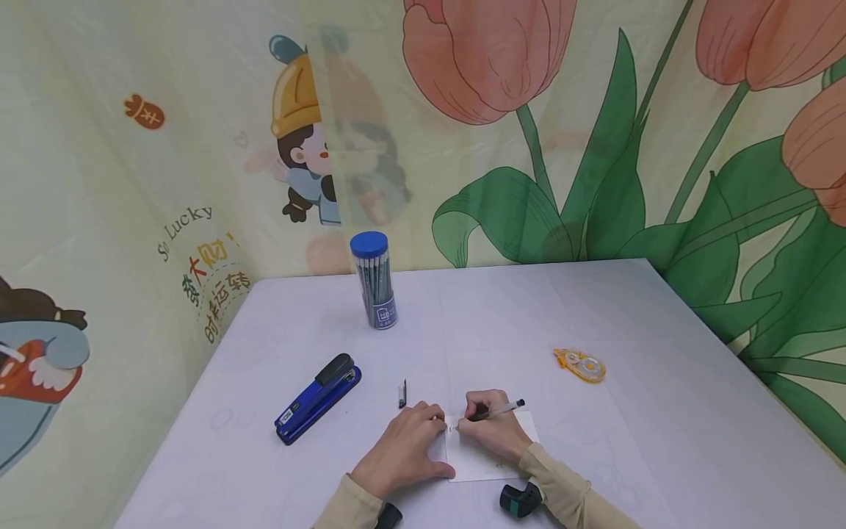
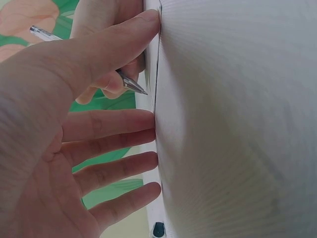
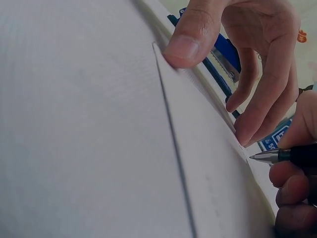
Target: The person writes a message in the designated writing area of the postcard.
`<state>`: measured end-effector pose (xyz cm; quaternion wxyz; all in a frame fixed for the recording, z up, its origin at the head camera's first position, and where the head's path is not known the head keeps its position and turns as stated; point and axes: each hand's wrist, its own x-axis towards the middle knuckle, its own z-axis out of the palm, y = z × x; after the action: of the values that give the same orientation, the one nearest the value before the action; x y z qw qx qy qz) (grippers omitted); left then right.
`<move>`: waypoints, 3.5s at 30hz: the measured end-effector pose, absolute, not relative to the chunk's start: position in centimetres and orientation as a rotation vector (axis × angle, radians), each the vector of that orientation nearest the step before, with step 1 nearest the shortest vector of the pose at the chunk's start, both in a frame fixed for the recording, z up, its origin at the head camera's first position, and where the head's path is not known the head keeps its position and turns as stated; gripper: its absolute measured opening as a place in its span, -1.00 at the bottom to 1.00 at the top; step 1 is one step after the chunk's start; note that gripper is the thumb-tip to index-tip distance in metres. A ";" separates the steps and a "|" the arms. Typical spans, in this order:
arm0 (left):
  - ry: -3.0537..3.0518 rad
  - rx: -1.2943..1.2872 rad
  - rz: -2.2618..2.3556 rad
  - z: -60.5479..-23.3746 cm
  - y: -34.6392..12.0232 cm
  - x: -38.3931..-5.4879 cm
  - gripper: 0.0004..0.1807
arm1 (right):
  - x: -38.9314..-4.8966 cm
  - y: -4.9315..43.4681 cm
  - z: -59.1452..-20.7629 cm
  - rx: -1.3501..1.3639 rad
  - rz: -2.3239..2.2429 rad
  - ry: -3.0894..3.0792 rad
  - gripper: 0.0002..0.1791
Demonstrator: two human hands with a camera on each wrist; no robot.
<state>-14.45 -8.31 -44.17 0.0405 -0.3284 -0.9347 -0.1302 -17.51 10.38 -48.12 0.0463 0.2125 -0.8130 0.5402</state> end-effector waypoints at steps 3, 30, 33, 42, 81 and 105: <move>-2.857 -1.011 -0.405 -44.2 -8.3 -14.5 -0.40 | -17.6 10.4 -48.2 0.657 1.654 -2.481 -0.77; -2.839 -1.015 -0.383 -44.2 -8.4 -14.3 -0.43 | -17.7 10.5 -48.4 0.681 1.659 -2.510 -0.78; -2.866 -0.998 -0.388 -44.1 -8.3 -14.3 -0.41 | -17.7 10.6 -48.4 0.682 1.665 -2.513 -0.78; -2.886 -0.992 -0.407 -44.0 -8.3 -14.3 -0.40 | -17.6 10.6 -48.3 0.673 1.676 -2.499 -0.77; -2.869 -0.993 -0.413 -44.1 -8.3 -14.4 -0.42 | -17.7 11.2 -48.4 0.649 1.706 -2.521 -0.79; -2.869 -1.000 -0.419 -44.1 -8.3 -14.4 -0.41 | -17.6 11.3 -48.3 0.692 1.686 -2.489 -0.73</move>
<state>-14.40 -8.28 -44.11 0.0371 -0.3258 -0.9348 -0.1364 -17.58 11.28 -48.30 0.0286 0.2241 -0.8066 0.5463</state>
